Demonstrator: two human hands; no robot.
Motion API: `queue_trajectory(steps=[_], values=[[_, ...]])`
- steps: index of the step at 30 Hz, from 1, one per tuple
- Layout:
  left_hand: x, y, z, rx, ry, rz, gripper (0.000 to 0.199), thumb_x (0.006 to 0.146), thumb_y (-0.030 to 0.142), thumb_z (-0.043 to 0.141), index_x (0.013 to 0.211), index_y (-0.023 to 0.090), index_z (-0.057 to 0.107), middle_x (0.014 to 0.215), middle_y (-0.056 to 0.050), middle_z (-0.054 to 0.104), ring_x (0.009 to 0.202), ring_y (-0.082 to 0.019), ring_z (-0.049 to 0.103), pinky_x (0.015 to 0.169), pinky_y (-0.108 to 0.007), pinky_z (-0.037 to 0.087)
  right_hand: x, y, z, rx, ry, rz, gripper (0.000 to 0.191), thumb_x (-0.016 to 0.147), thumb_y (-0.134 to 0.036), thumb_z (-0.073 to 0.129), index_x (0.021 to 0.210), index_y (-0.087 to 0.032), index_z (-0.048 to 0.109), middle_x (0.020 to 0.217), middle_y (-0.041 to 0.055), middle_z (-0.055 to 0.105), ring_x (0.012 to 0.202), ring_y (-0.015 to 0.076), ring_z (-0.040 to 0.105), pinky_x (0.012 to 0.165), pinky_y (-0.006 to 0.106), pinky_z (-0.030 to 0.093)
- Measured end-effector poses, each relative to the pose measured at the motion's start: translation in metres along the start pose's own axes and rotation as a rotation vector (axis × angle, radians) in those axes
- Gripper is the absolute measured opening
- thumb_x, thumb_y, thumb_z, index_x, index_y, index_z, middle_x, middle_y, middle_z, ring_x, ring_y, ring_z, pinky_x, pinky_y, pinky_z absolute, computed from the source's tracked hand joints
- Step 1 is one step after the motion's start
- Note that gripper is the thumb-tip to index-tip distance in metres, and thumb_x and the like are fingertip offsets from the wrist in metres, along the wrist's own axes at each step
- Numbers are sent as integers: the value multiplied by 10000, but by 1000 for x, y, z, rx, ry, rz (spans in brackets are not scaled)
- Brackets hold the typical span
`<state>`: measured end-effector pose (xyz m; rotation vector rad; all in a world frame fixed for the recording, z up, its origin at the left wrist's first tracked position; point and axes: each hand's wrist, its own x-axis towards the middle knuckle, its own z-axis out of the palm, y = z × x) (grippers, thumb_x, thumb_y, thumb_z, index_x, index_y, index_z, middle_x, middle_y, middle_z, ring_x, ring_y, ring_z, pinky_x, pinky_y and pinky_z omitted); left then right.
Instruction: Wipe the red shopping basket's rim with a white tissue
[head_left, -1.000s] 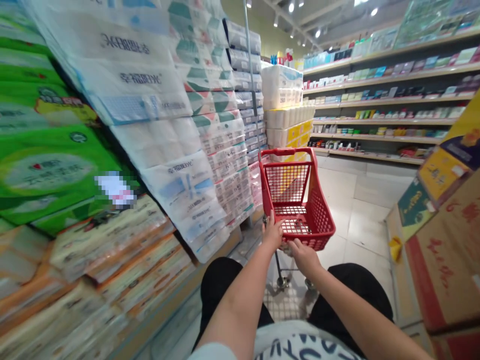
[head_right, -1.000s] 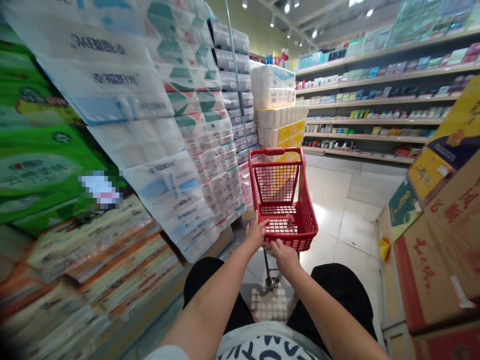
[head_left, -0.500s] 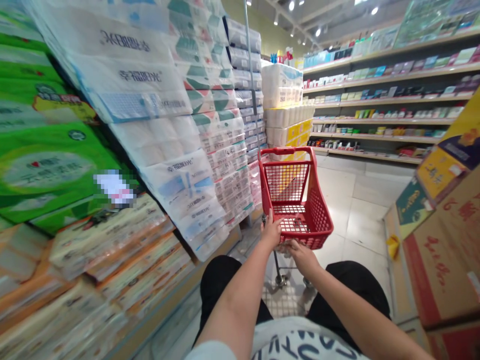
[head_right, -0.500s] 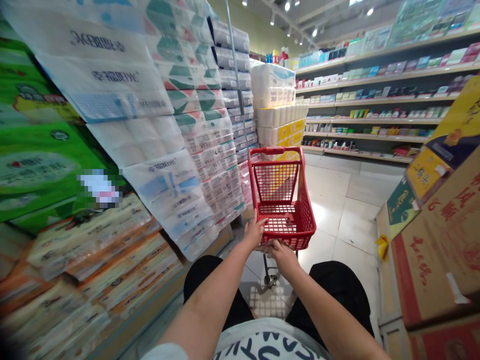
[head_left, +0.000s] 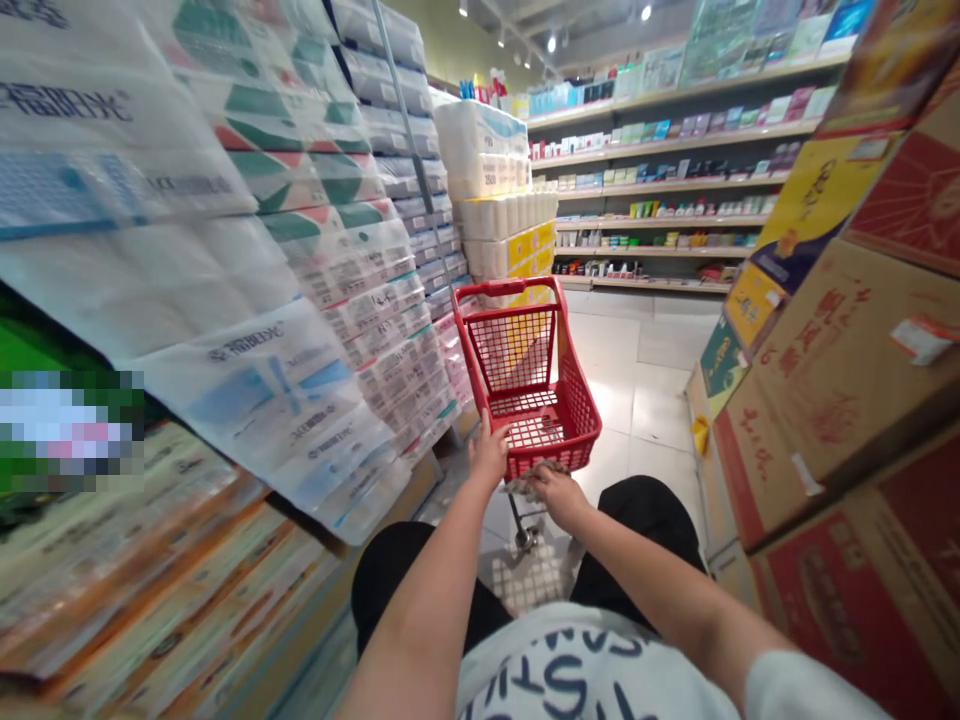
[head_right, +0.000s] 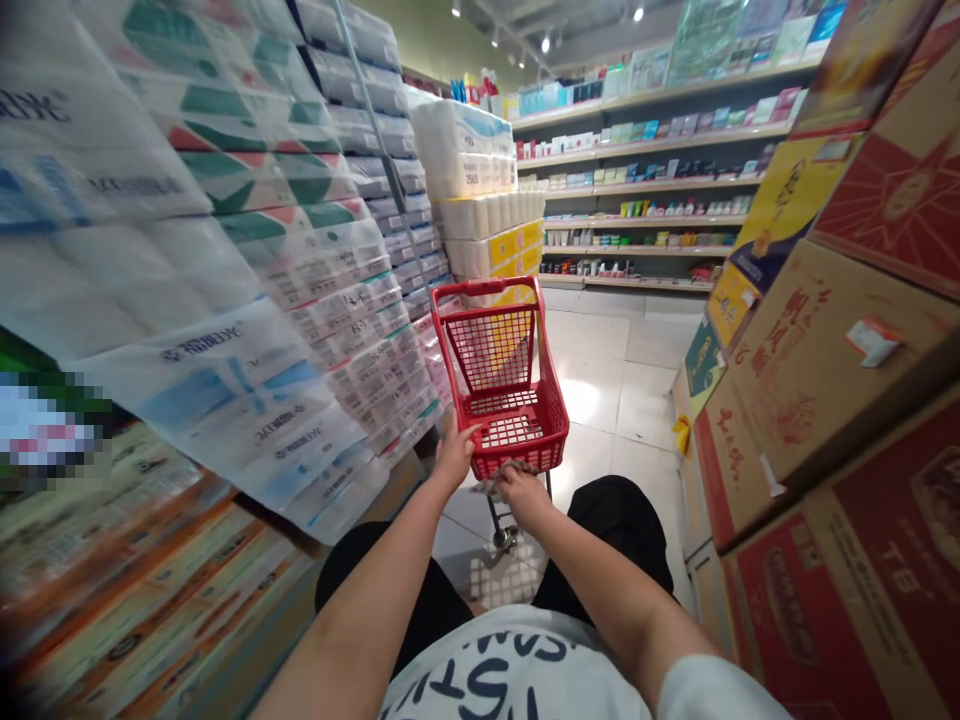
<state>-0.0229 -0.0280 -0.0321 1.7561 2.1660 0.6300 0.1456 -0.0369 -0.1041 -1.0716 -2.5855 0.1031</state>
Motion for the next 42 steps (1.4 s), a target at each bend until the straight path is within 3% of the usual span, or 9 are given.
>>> queue_trajectory(steps=[3, 12, 21, 26, 30, 33, 35, 38, 42], values=[[1, 0, 2, 15, 4, -15, 476, 860, 168, 396, 1273, 354, 541, 1582, 59, 85, 1423, -226, 216, 1146, -488, 212, 4, -3, 1, 36, 66, -60, 327, 902, -143, 449, 1166, -243, 614, 1135, 68, 610, 937, 187, 577, 870, 311, 404], [1, 1, 3, 19, 13, 17, 470, 880, 170, 372, 1290, 343, 522, 1587, 29, 36, 1392, -211, 299, 1136, -466, 244, 19, -21, 5, 24, -80, -2, 308, 852, -131, 494, 1099, -232, 648, 1132, 63, 616, 828, 193, 595, 702, 279, 431], [2, -1, 0, 24, 21, 42, 466, 881, 173, 361, 1286, 326, 536, 1583, 22, 104, 1346, -225, 378, 1141, -458, 252, 9, -3, 17, 39, -40, 20, 225, 820, -123, 545, 961, -206, 699, 1047, 65, 648, 783, 182, 592, 720, 289, 436], [4, -2, -1, 3, 16, 34, 472, 879, 163, 352, 1289, 311, 532, 1585, 7, 89, 1363, -218, 351, 1148, -469, 221, 5, 5, 18, 19, 28, -45, 259, 890, -175, 503, 1096, -224, 652, 1123, 80, 616, 930, 194, 571, 827, 311, 406], [5, 1, 10, -26, 98, -9, 568, 842, 223, 449, 1406, 229, 383, 1582, -57, 102, 1433, -266, 176, 1144, -483, 220, 4, 9, 16, -58, 23, -25, 184, 864, -190, 545, 982, -195, 686, 1026, 87, 637, 879, 208, 560, 793, 329, 395], [5, 4, 23, -131, 199, -93, 771, 815, 230, 475, 1487, 120, 113, 1557, -139, 177, 1430, -258, 184, 1141, -433, 249, 3, 14, 11, -75, 118, -75, 243, 895, -210, 519, 1102, -215, 646, 1079, 87, 629, 953, 224, 526, 827, 359, 366], [5, 5, 29, -177, 222, -134, 773, 825, 190, 417, 1483, 66, 30, 1528, -182, 244, 1408, -244, 255, 1128, -406, 277, 1, 17, 7, -98, 188, -81, 215, 893, -205, 531, 1065, -205, 659, 1045, 90, 642, 948, 230, 513, 828, 372, 350], [7, 4, 32, -176, 210, -134, 717, 831, 150, 352, 1476, 36, 61, 1498, -203, 303, 1385, -253, 309, 1118, -424, 290, -2, 20, 3, -102, 268, -90, 158, 885, -183, 547, 969, -199, 680, 978, 78, 659, 914, 218, 512, 828, 368, 337], [11, -2, 29, -156, 203, -127, 685, 840, 152, 332, 1482, 79, 106, 1492, -178, 329, 1381, -254, 319, 1110, -452, 294, -3, 20, 1, -70, 393, -141, 206, 914, -189, 512, 1061, -230, 650, 1106, 63, 636, 1000, 206, 498, 894, 370, 311]])
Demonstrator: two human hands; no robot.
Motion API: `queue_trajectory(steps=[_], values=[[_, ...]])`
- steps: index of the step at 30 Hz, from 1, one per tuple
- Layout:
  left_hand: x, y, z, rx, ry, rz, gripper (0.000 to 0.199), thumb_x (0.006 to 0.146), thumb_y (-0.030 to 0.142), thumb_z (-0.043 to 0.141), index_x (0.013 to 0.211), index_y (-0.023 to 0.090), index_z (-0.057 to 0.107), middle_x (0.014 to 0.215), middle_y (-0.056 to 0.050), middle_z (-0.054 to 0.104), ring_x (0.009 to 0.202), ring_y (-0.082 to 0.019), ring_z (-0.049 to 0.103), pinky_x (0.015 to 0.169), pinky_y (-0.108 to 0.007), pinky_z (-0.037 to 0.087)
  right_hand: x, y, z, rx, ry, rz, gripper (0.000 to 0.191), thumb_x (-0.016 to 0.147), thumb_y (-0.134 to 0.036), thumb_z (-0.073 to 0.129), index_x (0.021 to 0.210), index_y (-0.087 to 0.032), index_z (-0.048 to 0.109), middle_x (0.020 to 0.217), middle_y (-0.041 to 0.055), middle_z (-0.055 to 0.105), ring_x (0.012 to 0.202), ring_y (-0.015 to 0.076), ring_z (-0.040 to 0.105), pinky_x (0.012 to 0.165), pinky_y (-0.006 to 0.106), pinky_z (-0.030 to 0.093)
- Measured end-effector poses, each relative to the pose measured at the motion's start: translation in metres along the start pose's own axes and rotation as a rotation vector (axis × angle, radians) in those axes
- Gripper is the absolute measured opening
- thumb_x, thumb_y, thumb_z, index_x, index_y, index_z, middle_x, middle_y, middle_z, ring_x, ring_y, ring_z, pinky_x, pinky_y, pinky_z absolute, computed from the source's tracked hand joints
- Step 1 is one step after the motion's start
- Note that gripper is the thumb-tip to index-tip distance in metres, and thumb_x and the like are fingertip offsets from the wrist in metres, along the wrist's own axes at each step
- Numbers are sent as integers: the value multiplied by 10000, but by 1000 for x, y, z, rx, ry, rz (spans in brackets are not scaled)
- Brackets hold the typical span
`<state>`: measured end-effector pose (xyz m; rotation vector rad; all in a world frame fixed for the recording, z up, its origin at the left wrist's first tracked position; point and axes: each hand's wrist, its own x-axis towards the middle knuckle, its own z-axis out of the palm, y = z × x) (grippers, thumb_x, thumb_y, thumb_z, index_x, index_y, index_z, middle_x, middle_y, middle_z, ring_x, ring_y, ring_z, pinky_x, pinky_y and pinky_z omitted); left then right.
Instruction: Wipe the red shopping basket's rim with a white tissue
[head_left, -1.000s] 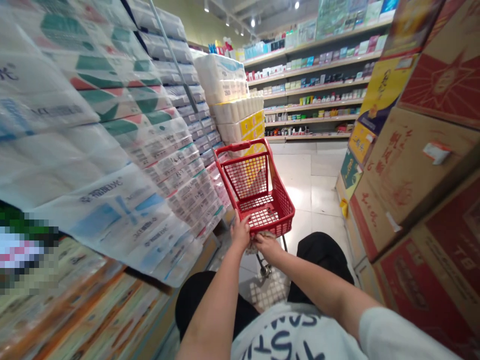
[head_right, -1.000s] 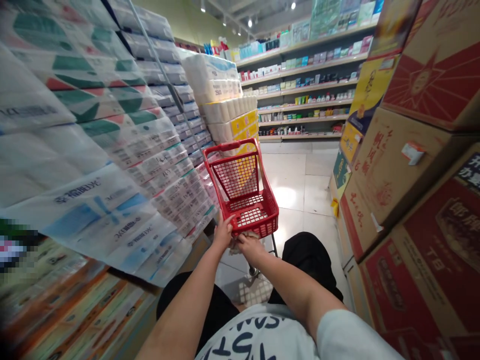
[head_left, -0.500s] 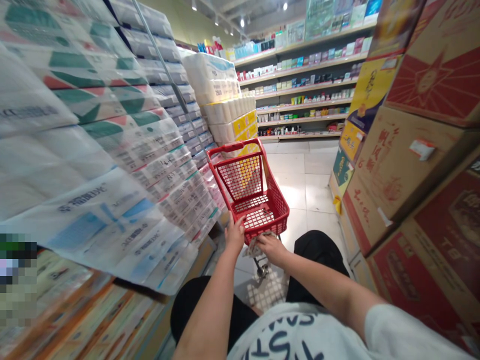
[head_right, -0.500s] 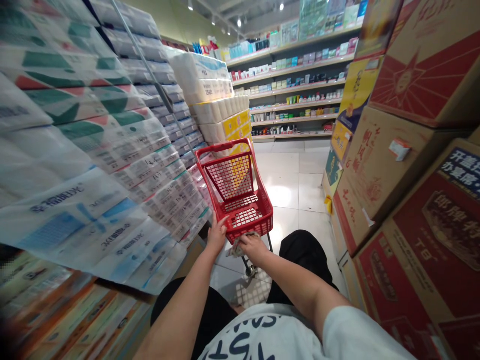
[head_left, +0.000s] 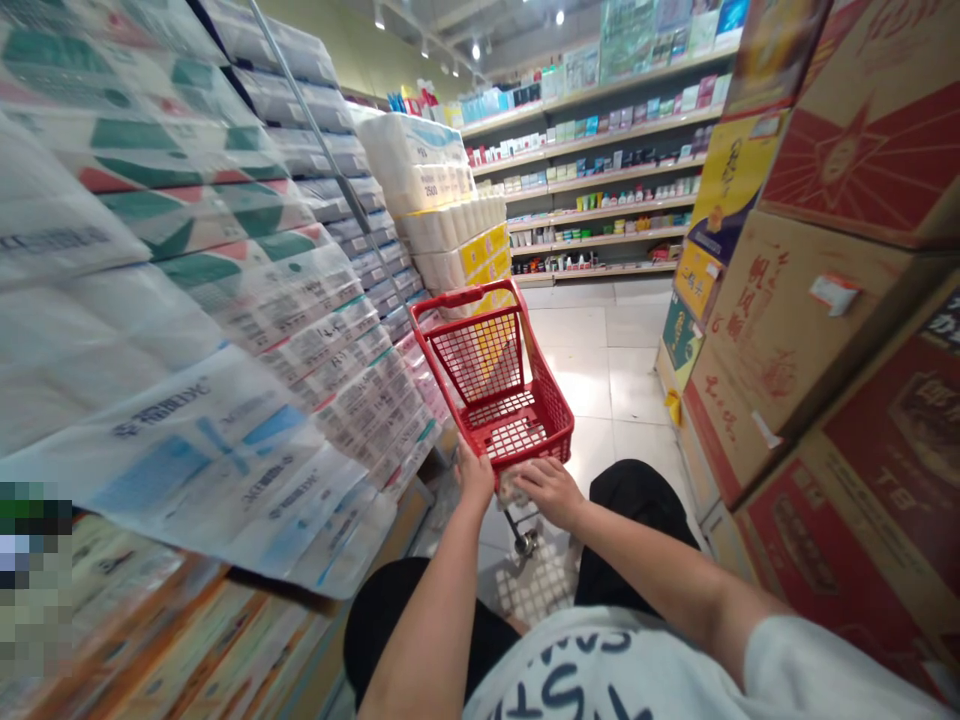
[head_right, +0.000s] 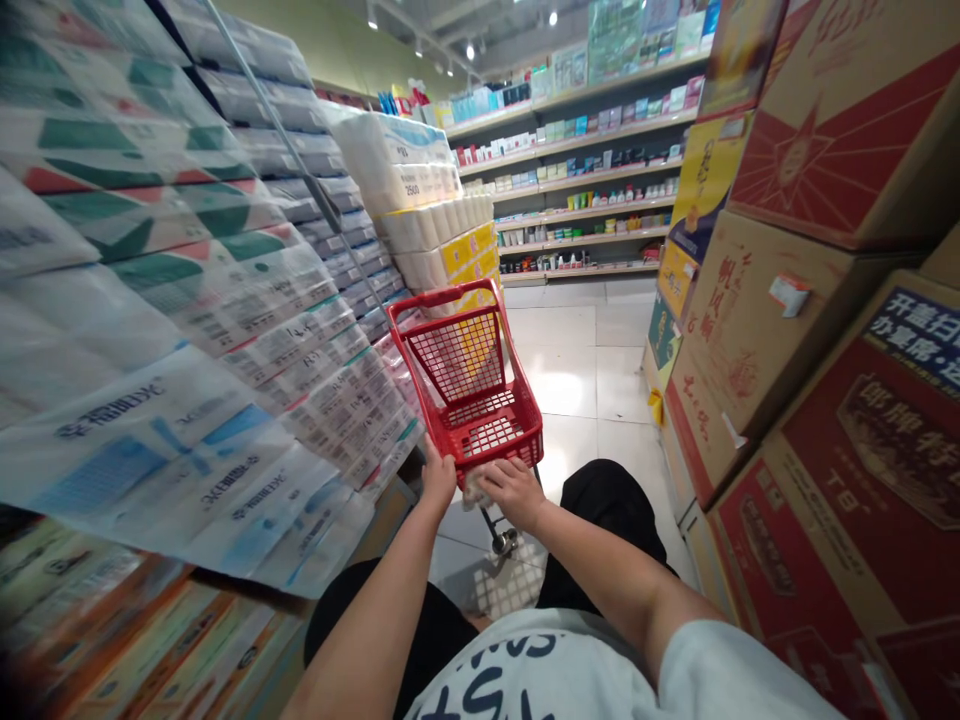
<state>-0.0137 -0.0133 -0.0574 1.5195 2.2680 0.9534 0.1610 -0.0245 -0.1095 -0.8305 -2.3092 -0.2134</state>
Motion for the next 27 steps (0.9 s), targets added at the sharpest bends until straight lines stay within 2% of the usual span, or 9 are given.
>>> queue_trajectory(steps=[4, 8, 13, 15, 17, 19, 21, 24, 27], values=[[5, -6, -6, 35, -16, -4, 681, 841, 163, 344, 1479, 73, 123, 1483, -187, 342, 1356, -262, 364, 1092, -463, 320, 1, 2, 0, -28, -27, 61, 132, 869, -176, 568, 929, -209, 680, 957, 69, 651, 948, 220, 505, 888, 380, 314], [-4, -9, -12, 77, -5, 44, 653, 861, 177, 348, 1471, 53, 149, 1481, -203, 339, 1367, -266, 344, 1098, -474, 308, 2, 0, 0, -7, 17, 69, 235, 889, -172, 530, 1090, -215, 643, 1078, 83, 632, 1018, 223, 493, 915, 381, 319], [-28, -5, -18, 337, 247, 415, 503, 922, 257, 356, 1401, 105, 373, 1526, -181, 251, 1435, -303, 147, 1142, -518, 183, 1, -2, -2, 39, -29, 160, 155, 843, -162, 576, 965, -172, 671, 944, 88, 643, 883, 220, 507, 812, 341, 392], [-33, 0, -20, 403, 189, 572, 411, 927, 259, 367, 1299, 163, 514, 1482, -139, 366, 1416, -290, 222, 1143, -510, 180, 1, -2, -3, 63, 28, 156, 201, 852, -147, 559, 1026, -168, 657, 1004, 93, 639, 933, 218, 502, 849, 339, 391], [-33, 5, -20, 430, 80, 656, 348, 937, 255, 352, 1166, 197, 607, 1312, -110, 566, 1305, -254, 420, 1134, -497, 201, 2, -2, -4, 54, 72, 155, 217, 866, -136, 538, 1047, -177, 651, 1025, 91, 636, 972, 217, 495, 885, 354, 372], [-31, 9, -20, 456, 2, 655, 337, 942, 237, 329, 1051, 197, 646, 1068, -85, 684, 1093, -220, 576, 1113, -493, 230, 4, -2, -6, 27, 62, 183, 156, 863, -151, 552, 951, -192, 674, 954, 78, 643, 933, 218, 498, 863, 363, 364], [-29, 12, -19, 494, -32, 633, 343, 937, 203, 313, 990, 191, 652, 925, -65, 699, 936, -202, 614, 1088, -487, 257, 6, -2, -9, 23, 38, 206, 109, 853, -179, 581, 895, -203, 679, 914, 65, 643, 883, 212, 498, 831, 357, 358], [-27, 13, -17, 528, -36, 627, 319, 925, 192, 329, 969, 183, 645, 887, -61, 685, 887, -201, 605, 1065, -461, 278, 7, -3, -13, 41, 18, 224, 159, 857, -203, 584, 992, -218, 666, 975, 61, 640, 900, 204, 499, 825, 342, 343], [-29, 12, -15, 533, 10, 594, 307, 930, 211, 332, 931, 167, 635, 878, -69, 668, 908, -207, 586, 1074, -443, 260, 8, -5, -15, 22, -43, 322, 141, 835, -180, 584, 937, -213, 674, 905, 55, 637, 872, 206, 498, 799, 335, 333]])
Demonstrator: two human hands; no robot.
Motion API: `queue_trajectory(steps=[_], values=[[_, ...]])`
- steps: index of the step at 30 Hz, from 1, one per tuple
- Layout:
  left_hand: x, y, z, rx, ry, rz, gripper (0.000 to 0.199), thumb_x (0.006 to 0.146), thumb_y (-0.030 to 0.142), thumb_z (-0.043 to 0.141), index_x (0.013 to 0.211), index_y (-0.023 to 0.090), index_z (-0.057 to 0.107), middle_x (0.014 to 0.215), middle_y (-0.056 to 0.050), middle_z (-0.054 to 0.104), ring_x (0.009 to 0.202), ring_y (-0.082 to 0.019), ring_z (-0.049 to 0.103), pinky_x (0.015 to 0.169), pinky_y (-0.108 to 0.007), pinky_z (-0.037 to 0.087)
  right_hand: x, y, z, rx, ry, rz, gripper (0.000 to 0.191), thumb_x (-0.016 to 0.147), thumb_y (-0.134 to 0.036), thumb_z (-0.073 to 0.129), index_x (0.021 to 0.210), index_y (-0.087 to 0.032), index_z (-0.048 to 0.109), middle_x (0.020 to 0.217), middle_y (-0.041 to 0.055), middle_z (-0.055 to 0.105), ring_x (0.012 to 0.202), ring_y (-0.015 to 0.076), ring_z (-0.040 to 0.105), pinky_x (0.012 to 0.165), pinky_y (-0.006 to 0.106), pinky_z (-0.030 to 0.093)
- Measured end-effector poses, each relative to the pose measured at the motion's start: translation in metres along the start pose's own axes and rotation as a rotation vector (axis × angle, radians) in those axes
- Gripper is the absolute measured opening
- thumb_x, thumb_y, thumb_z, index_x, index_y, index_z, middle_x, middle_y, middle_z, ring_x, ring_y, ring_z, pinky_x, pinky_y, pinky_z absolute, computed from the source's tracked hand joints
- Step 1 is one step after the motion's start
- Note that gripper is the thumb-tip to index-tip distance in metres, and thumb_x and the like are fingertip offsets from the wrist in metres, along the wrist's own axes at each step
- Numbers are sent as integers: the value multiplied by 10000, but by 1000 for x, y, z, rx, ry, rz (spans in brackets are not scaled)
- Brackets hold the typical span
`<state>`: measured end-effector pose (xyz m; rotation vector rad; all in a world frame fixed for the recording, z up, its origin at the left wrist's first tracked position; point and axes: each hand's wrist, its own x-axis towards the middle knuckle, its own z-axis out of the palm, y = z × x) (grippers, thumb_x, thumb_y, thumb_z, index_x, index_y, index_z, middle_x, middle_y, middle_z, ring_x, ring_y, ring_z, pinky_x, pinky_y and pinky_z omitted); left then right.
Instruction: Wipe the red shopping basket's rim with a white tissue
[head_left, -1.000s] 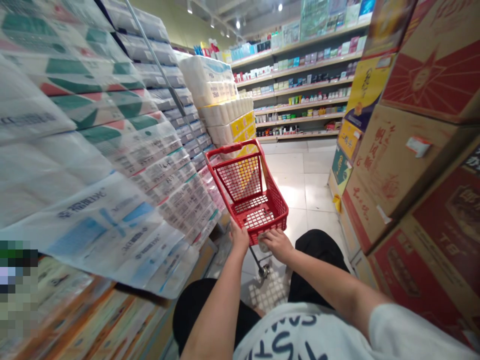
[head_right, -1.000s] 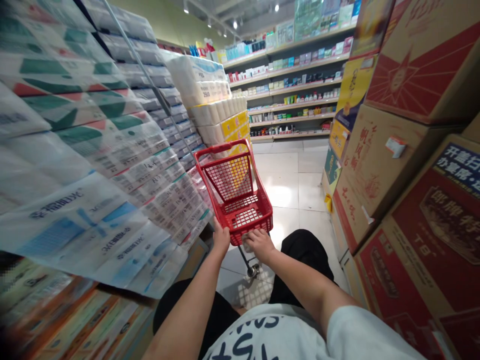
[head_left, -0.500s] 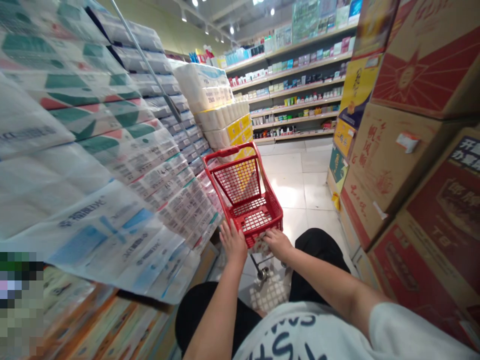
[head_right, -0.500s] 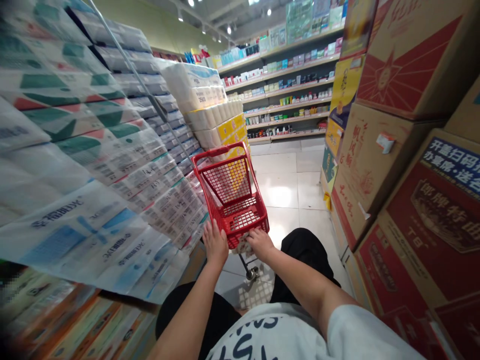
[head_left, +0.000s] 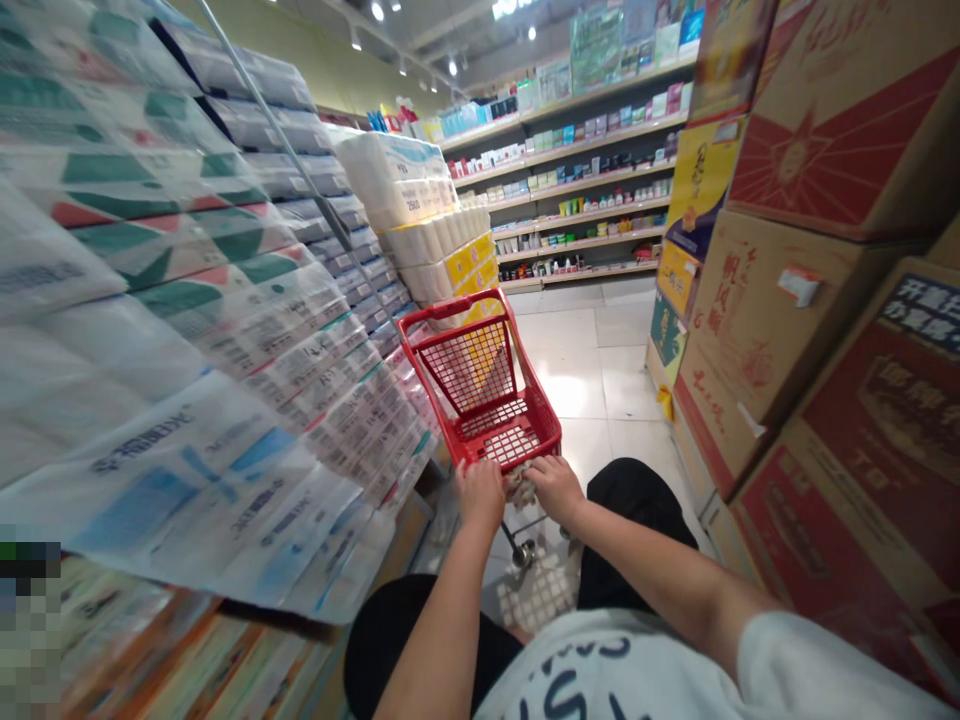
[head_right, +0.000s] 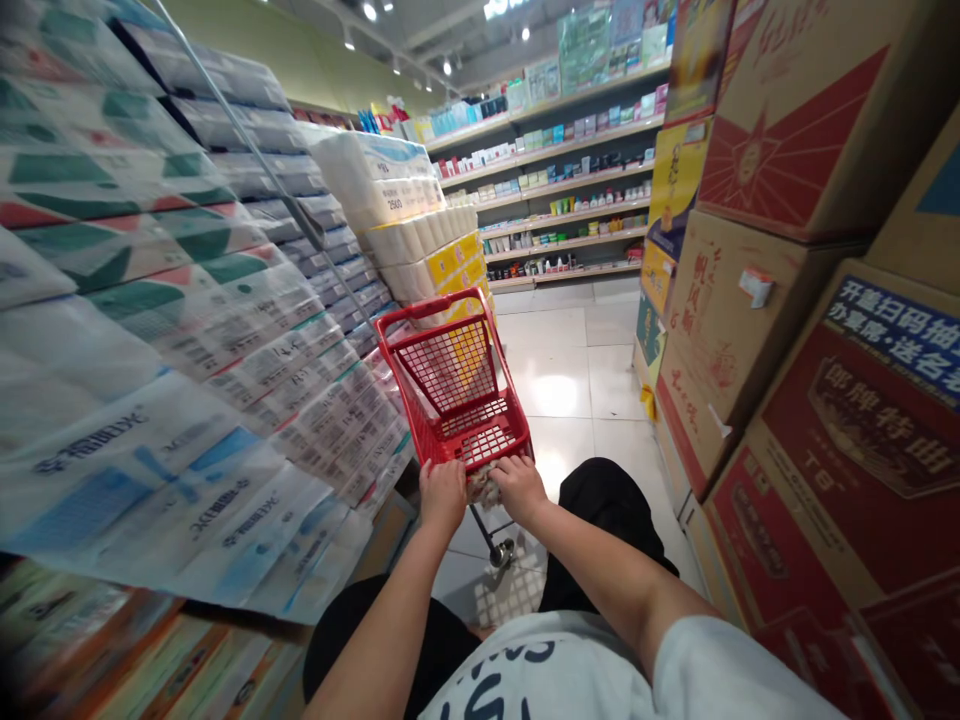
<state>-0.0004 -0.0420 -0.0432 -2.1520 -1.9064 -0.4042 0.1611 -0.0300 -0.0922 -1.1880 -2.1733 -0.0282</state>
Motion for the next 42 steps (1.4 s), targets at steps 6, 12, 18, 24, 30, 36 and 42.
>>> queue_trajectory(steps=[6, 12, 18, 24, 30, 36, 42], values=[[-4, 0, 2, -10, 20, -28, 272, 927, 226, 357, 914, 184, 625, 911, -64, 658, 976, -208, 560, 1091, -425, 234, -1, -4, -2, 39, 34, 5, 315, 807, -150, 569, 1113, -199, 627, 1003, 69, 641, 926, 216, 495, 834, 340, 321], [-6, -3, -3, -40, 2, -57, 324, 930, 222, 323, 945, 184, 645, 934, -76, 668, 986, -209, 566, 1093, -414, 235, 1, -3, -8, 26, 47, 52, 263, 785, -150, 581, 1034, -191, 652, 938, 73, 638, 876, 219, 503, 785, 340, 332], [-8, -9, -4, -70, -33, -61, 229, 871, 213, 439, 988, 192, 636, 1004, -72, 667, 1053, -218, 549, 1107, -416, 210, 11, -16, -21, 137, 164, -122, 252, 817, -144, 555, 1046, -205, 641, 1085, 75, 626, 1035, 224, 501, 917, 359, 351], [-9, -14, -5, -84, -35, -60, 274, 853, 171, 434, 1030, 199, 641, 1030, -62, 678, 1058, -207, 551, 1110, -402, 216, 30, -17, -8, 137, 85, -218, 245, 834, -165, 590, 1075, -200, 625, 1168, 81, 639, 1074, 224, 540, 920, 350, 375], [-11, -16, -9, -83, -14, -49, 302, 912, 216, 360, 955, 217, 658, 974, -47, 684, 1024, -199, 564, 1100, -409, 242, 38, -1, -27, 123, -38, -206, 213, 720, -152, 620, 931, -170, 640, 934, 73, 681, 871, 214, 577, 847, 339, 391], [-9, -14, -8, -80, -41, -61, 267, 845, 172, 444, 1009, 195, 652, 1039, -73, 675, 1105, -218, 548, 1122, -430, 237, 44, -23, -23, 128, -99, -134, 246, 692, -158, 615, 938, -175, 614, 972, 74, 653, 912, 213, 556, 819, 315, 396], [-15, -26, 0, -87, 20, -24, 421, 857, 152, 406, 1255, 178, 540, 1385, -78, 506, 1350, -224, 357, 1150, -422, 247, 50, -28, -20, 158, -182, -65, 261, 669, -171, 661, 921, -193, 596, 932, 46, 654, 866, 198, 569, 783, 293, 403]])
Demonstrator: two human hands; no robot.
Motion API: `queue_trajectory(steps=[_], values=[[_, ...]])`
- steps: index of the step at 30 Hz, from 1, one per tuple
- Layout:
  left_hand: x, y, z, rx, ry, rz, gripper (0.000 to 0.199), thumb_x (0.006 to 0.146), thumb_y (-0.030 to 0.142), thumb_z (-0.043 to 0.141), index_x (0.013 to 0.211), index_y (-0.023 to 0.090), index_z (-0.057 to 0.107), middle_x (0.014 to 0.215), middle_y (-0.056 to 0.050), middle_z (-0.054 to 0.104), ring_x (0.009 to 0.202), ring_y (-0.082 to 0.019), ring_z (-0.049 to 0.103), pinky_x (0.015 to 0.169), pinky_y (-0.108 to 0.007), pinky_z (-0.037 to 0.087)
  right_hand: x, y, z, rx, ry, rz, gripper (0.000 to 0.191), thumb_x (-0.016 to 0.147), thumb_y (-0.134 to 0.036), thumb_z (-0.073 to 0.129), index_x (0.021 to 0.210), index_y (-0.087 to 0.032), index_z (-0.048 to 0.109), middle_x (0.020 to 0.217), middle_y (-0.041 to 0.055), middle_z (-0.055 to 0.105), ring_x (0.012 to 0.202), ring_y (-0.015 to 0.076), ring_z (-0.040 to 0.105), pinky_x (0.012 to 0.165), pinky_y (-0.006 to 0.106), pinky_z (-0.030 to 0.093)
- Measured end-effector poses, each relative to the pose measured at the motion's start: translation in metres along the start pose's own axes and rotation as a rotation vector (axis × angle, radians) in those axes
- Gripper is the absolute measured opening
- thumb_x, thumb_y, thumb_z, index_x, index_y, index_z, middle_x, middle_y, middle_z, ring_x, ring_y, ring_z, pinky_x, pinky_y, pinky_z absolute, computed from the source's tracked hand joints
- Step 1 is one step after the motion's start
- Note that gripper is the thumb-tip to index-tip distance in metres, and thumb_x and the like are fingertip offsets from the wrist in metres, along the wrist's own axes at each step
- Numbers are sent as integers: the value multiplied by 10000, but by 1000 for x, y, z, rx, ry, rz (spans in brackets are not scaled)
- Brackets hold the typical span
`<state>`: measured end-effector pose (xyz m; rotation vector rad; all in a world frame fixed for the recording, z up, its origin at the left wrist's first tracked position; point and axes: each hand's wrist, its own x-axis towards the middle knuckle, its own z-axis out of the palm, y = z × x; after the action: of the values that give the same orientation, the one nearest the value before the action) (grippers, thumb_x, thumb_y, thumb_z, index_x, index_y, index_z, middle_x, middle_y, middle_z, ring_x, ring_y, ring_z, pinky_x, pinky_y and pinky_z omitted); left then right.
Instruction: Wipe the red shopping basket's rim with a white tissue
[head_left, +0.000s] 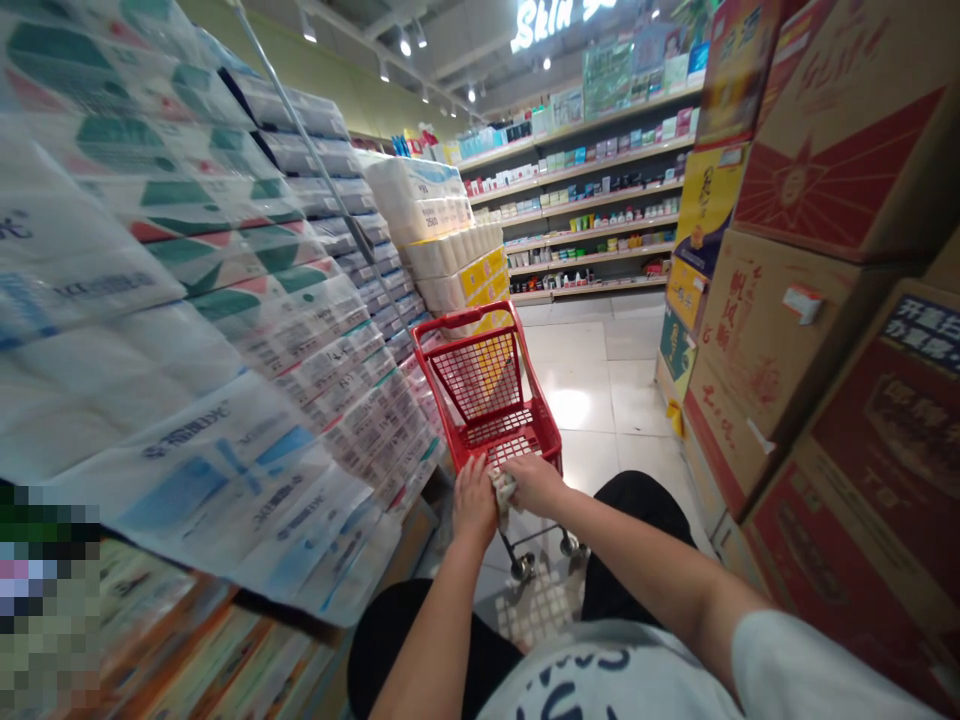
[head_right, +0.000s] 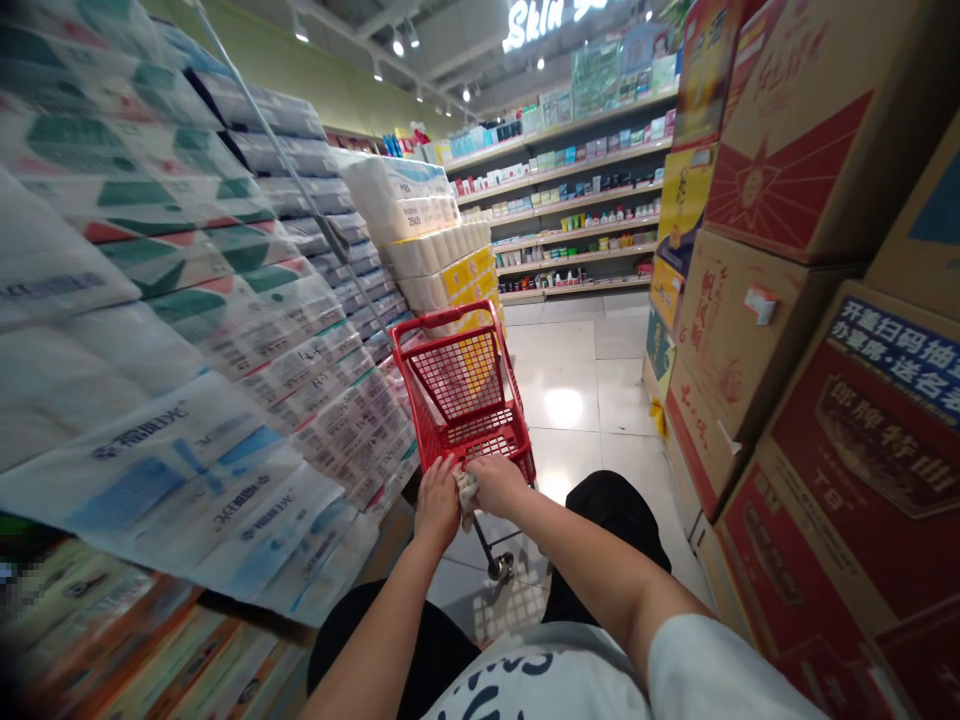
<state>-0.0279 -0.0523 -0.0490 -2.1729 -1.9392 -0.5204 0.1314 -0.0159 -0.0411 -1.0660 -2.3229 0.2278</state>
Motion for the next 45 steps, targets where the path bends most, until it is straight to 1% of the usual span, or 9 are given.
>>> queue_trajectory(steps=[5, 11, 16, 22, 27, 31, 35, 40, 45], values=[[-7, -21, 20, -12, 144, -53, 432, 903, 203, 355, 1301, 97, 483, 1438, -133, 432, 1435, -261, 165, 1144, -457, 285, -7, 17, -11, -42, 77, 71, 254, 661, -167, 674, 902, -185, 595, 943, 57, 649, 888, 212, 560, 793, 301, 405], [-12, -28, 25, -73, 99, 31, 534, 817, 147, 430, 1348, 111, 399, 1415, -116, 445, 1443, -268, 92, 1146, -464, 302, 12, -20, 10, 24, -12, -7, 351, 664, -204, 696, 1005, -193, 614, 980, 54, 665, 902, 209, 588, 783, 290, 427], [-16, -23, 23, -7, 91, 1, 480, 793, 117, 440, 1273, 118, 463, 1383, -129, 478, 1440, -280, 117, 1151, -486, 273, 6, -5, 1, 84, -53, -126, 397, 666, -184, 699, 1056, -223, 639, 1060, 35, 673, 962, 201, 596, 834, 289, 426], [-12, -3, 25, 49, 136, -109, 499, 797, 153, 453, 1287, 59, 460, 1412, -176, 440, 1442, -313, 55, 1162, -522, 192, 4, 4, -3, -19, 0, 67, 295, 657, -200, 681, 952, -195, 668, 937, 66, 687, 881, 222, 596, 788, 306, 421], [-9, -2, 8, 55, -27, -46, 528, 822, 176, 422, 1347, 140, 450, 1482, -90, 382, 1443, -279, 111, 1186, -501, 94, 16, -18, 1, 34, -46, 51, 204, 734, -213, 622, 934, -215, 659, 910, 43, 693, 852, 196, 603, 750, 277, 402], [-3, -4, -2, 62, -18, -31, 455, 930, 276, 300, 1347, 201, 465, 1461, -44, 422, 1436, -252, 165, 1176, -523, 93, 11, 11, -19, -33, 28, 195, 140, 795, -168, 562, 885, -202, 664, 903, 53, 689, 888, 205, 584, 796, 301, 390], [5, 7, 6, 69, 15, -77, 464, 954, 352, 278, 1315, 169, 504, 1405, -72, 493, 1417, -269, 225, 1164, -501, 184, 5, 27, -27, -92, 126, 312, 213, 830, -171, 535, 1000, -182, 663, 1025, 86, 672, 1092, 255, 501, 945, 362, 326], [0, 23, 23, 107, 90, 5, 487, 934, 333, 360, 1353, 99, 443, 1418, -111, 469, 1395, -268, 283, 1148, -459, 278, 7, 9, -9, 12, -62, 130, 347, 805, -186, 565, 1149, -207, 604, 1106, 68, 638, 1011, 209, 532, 914, 325, 333], [-5, 21, 24, 86, 101, 36, 502, 939, 393, 359, 1311, 78, 475, 1383, -144, 499, 1366, -281, 342, 1130, -473, 309, 2, 26, -21, -21, -64, 160, 252, 773, -171, 564, 1006, -205, 653, 1037, 62, 648, 1060, 218, 503, 993, 367, 250]])
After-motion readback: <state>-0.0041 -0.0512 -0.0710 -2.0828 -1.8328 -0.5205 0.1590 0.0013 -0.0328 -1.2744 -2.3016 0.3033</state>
